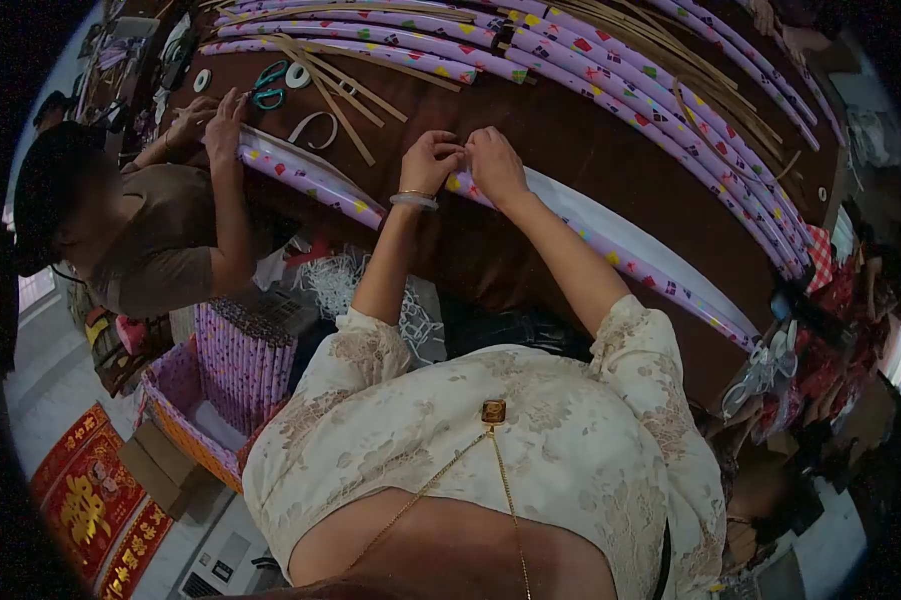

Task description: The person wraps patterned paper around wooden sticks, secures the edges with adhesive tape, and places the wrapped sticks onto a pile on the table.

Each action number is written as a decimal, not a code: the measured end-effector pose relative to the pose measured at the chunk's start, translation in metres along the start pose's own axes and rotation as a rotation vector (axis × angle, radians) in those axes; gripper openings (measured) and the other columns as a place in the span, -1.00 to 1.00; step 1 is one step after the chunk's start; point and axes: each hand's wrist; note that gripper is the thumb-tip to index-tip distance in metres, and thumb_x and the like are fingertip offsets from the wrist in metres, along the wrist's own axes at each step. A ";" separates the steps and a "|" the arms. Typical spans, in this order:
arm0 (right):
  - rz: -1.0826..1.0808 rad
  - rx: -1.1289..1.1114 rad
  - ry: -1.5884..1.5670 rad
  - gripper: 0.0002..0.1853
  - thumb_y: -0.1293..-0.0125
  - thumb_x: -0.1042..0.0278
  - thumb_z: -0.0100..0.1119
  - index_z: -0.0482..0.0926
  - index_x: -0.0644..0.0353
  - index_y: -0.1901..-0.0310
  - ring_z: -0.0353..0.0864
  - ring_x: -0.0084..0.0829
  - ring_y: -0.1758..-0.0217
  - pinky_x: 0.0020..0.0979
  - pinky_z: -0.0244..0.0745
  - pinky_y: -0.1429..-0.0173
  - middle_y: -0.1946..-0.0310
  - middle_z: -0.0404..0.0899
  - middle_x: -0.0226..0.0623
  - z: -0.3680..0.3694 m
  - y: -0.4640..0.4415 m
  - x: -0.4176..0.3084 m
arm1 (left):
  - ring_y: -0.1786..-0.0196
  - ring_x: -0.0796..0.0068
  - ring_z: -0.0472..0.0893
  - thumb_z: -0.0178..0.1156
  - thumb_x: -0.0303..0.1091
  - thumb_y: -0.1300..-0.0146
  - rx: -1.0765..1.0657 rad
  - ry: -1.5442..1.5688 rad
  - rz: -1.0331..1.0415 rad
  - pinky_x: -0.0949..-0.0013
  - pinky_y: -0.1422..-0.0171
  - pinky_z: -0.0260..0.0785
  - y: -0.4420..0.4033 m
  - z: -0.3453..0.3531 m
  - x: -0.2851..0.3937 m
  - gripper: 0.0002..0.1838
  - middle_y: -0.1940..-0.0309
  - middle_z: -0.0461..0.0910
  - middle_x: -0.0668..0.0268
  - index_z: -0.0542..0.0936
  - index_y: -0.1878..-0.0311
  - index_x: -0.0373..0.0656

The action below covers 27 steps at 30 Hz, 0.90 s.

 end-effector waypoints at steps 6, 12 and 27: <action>0.101 0.073 -0.088 -0.90 -0.22 0.44 -0.06 0.32 0.28 0.32 0.37 -0.01 0.18 -0.16 0.29 0.09 0.34 0.36 -0.04 -0.003 0.001 -0.003 | 0.31 0.40 0.63 0.23 -0.37 0.08 0.020 0.028 -0.010 0.43 0.17 0.44 0.003 -0.002 0.008 -0.64 0.36 0.64 0.27 0.48 0.16 -0.27; 0.450 0.254 -0.355 -0.80 -0.32 0.30 -0.10 0.36 0.29 0.22 0.47 -0.42 0.48 -0.43 0.38 0.31 0.40 0.46 -0.22 -0.096 0.045 0.006 | 0.30 0.20 0.60 0.17 -0.36 0.06 0.184 -0.153 0.030 0.29 0.15 0.42 0.009 0.010 0.015 -0.70 0.40 0.63 0.26 0.49 0.18 -0.17; 1.105 1.140 -0.418 -0.82 -0.25 0.33 -0.01 0.46 0.28 0.30 0.50 -0.41 0.28 -0.42 0.42 0.28 0.33 0.47 -0.29 -0.401 0.463 0.254 | 0.13 0.11 0.47 0.07 -0.51 0.06 0.404 -0.627 0.067 0.10 0.08 0.33 0.007 0.031 0.026 -0.74 0.23 0.48 0.13 0.48 0.21 -0.20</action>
Point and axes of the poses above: each hand's wrist, its own y-axis away from the middle knuckle, its own z-axis out of the palm, x = y × z
